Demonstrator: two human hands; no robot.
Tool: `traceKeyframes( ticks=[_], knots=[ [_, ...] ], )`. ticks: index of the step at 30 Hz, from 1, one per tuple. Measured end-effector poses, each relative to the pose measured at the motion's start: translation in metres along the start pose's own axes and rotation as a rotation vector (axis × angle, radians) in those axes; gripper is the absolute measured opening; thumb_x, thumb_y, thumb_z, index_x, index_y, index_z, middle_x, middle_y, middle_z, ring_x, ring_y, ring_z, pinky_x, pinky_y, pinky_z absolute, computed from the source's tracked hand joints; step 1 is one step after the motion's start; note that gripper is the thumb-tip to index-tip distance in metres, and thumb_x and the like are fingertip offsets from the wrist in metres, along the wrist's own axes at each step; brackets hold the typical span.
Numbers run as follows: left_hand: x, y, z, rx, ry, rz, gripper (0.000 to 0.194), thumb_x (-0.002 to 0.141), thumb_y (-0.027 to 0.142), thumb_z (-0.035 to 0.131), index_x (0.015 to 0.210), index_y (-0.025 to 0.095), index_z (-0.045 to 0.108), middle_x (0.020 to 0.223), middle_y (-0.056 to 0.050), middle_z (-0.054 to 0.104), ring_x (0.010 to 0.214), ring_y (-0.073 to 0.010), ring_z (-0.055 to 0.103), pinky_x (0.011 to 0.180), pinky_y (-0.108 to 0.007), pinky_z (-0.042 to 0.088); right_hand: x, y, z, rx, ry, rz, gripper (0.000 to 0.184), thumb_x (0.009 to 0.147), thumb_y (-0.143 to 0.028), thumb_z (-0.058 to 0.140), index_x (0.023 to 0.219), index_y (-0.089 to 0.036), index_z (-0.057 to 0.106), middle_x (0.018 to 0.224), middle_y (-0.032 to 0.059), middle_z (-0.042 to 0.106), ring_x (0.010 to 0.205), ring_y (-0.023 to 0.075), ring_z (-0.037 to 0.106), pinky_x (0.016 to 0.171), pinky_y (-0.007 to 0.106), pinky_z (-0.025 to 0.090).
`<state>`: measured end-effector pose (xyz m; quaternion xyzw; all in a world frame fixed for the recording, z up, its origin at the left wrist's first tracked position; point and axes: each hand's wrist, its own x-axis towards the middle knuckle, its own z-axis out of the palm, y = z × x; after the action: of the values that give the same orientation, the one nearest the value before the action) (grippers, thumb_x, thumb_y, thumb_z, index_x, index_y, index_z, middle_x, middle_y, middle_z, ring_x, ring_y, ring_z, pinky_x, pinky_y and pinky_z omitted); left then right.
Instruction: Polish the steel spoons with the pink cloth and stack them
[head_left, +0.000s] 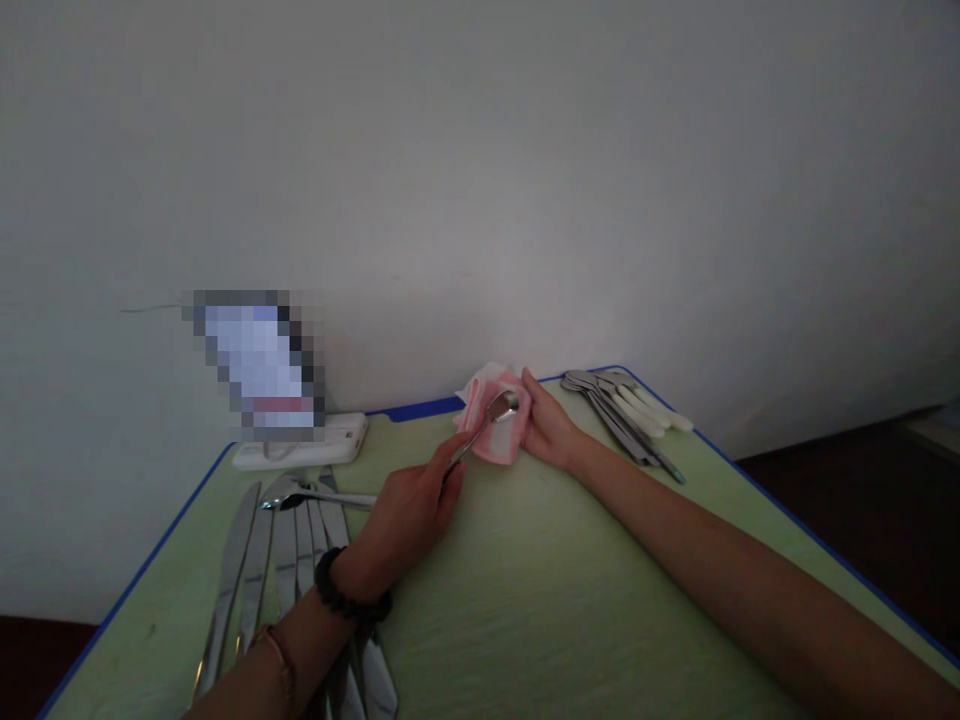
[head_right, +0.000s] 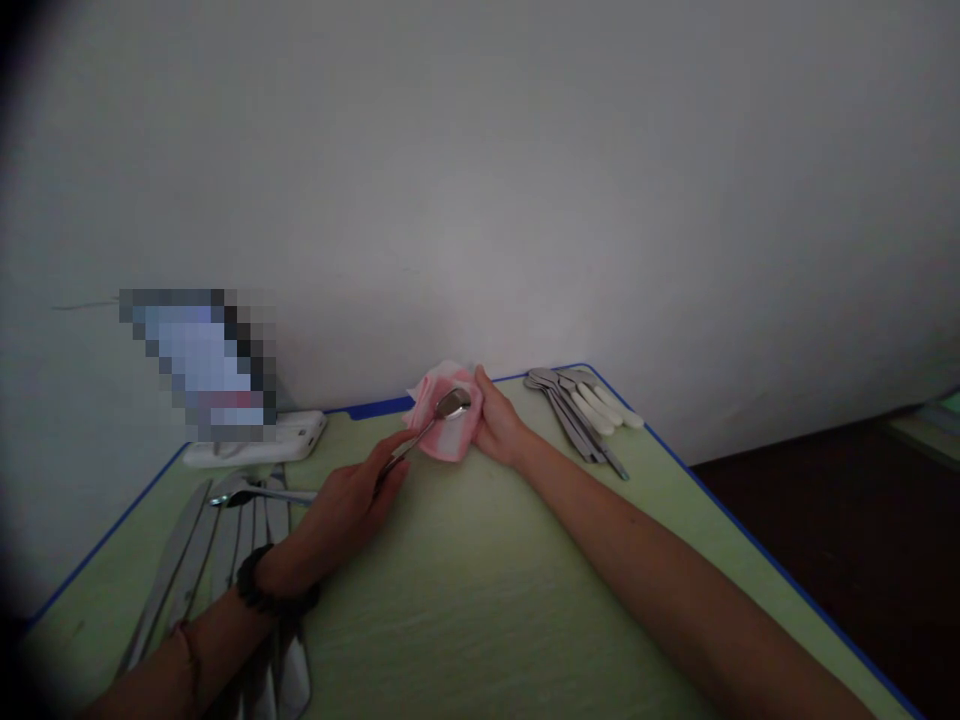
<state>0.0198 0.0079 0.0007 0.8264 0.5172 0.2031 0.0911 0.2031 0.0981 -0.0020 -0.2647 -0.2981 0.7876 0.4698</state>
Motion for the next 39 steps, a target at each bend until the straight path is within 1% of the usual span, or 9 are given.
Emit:
traceKeyframes(
  ticks=[5, 9, 13, 17, 25, 29, 33, 35, 39],
  knots=[
    [0.000, -0.002, 0.000, -0.083, 0.088, -0.039, 0.036, 0.094, 0.032, 0.035, 0.122, 0.020, 0.054, 0.066, -0.002, 0.067, 0.053, -0.0163, 0.061, 0.054, -0.023, 0.040, -0.001, -0.003, -0.001, 0.066, -0.021, -0.031, 0.060, 0.092, -0.055, 0.018, 0.107, -0.014, 0.061, 0.102, 0.0101, 0.071, 0.096, 0.0231, 0.065, 0.095, 0.042, 0.044],
    [0.004, -0.003, -0.001, -0.278, 0.188, -0.174, 0.031, 0.091, 0.037, 0.042, 0.110, 0.020, 0.060, 0.066, 0.001, 0.064, 0.053, -0.0133, 0.056, 0.053, -0.021, 0.038, -0.003, -0.005, -0.002, 0.075, -0.021, -0.076, 0.067, 0.089, -0.060, 0.016, 0.106, -0.015, 0.062, 0.098, 0.0102, 0.072, 0.097, 0.0249, 0.065, 0.094, 0.045, 0.044],
    [0.007, -0.004, -0.002, -0.455, 0.208, -0.296, 0.033, 0.087, 0.042, 0.045, 0.102, 0.017, 0.061, 0.054, 0.006, 0.048, 0.046, -0.0110, 0.044, 0.046, -0.020, 0.032, -0.007, -0.004, 0.002, 0.036, -0.016, -0.048, 0.057, 0.092, -0.054, 0.022, 0.102, -0.015, 0.063, 0.091, 0.0081, 0.073, 0.092, 0.0229, 0.066, 0.093, 0.042, 0.045],
    [0.007, -0.006, -0.001, -0.555, 0.179, -0.329, 0.035, 0.086, 0.045, 0.045, 0.102, 0.017, 0.060, 0.053, 0.007, 0.045, 0.047, -0.0109, 0.042, 0.046, -0.020, 0.031, -0.008, -0.002, 0.006, -0.025, -0.031, 0.014, 0.048, 0.093, -0.045, 0.028, 0.106, -0.015, 0.062, 0.089, 0.0064, 0.074, 0.088, 0.0212, 0.067, 0.092, 0.041, 0.046],
    [0.006, -0.004, -0.001, -0.620, 0.186, -0.360, 0.035, 0.085, 0.048, 0.045, 0.096, 0.017, 0.057, 0.053, 0.007, 0.045, 0.044, -0.0105, 0.039, 0.044, -0.020, 0.029, -0.008, -0.002, 0.006, -0.020, -0.023, 0.037, 0.045, 0.093, -0.044, 0.031, 0.106, -0.014, 0.062, 0.089, 0.0064, 0.073, 0.088, 0.0212, 0.068, 0.093, 0.041, 0.046],
    [0.007, -0.003, -0.001, -0.625, 0.223, -0.387, 0.032, 0.084, 0.048, 0.047, 0.091, 0.018, 0.056, 0.053, 0.007, 0.046, 0.042, -0.0101, 0.039, 0.045, -0.021, 0.030, -0.005, -0.004, 0.000, 0.046, 0.019, -0.064, 0.045, 0.092, -0.046, 0.031, 0.101, -0.016, 0.063, 0.091, 0.0065, 0.073, 0.093, 0.0226, 0.066, 0.094, 0.042, 0.045],
    [0.007, -0.003, -0.004, -0.583, 0.264, -0.387, 0.028, 0.084, 0.045, 0.049, 0.092, 0.019, 0.056, 0.053, 0.007, 0.047, 0.042, -0.0098, 0.039, 0.044, -0.020, 0.030, -0.001, -0.004, -0.004, 0.093, 0.041, -0.149, 0.047, 0.090, -0.050, 0.032, 0.102, -0.017, 0.062, 0.094, 0.0069, 0.073, 0.097, 0.0239, 0.065, 0.094, 0.044, 0.045],
    [0.007, -0.003, -0.004, -0.561, 0.260, -0.379, 0.027, 0.084, 0.044, 0.048, 0.092, 0.019, 0.056, 0.054, 0.007, 0.048, 0.043, -0.0099, 0.040, 0.044, -0.020, 0.029, -0.002, -0.002, -0.001, 0.072, 0.039, -0.130, 0.045, 0.091, -0.048, 0.032, 0.102, -0.016, 0.063, 0.095, 0.0071, 0.073, 0.096, 0.0229, 0.065, 0.095, 0.042, 0.045],
    [0.006, -0.005, -0.002, -0.545, 0.240, -0.361, 0.026, 0.086, 0.044, 0.048, 0.093, 0.020, 0.056, 0.056, 0.006, 0.051, 0.045, -0.0099, 0.042, 0.044, -0.019, 0.030, -0.006, 0.000, 0.006, -0.004, 0.021, -0.034, 0.042, 0.093, -0.043, 0.033, 0.102, -0.015, 0.063, 0.092, 0.0069, 0.073, 0.093, 0.0211, 0.066, 0.094, 0.039, 0.046]
  ],
)
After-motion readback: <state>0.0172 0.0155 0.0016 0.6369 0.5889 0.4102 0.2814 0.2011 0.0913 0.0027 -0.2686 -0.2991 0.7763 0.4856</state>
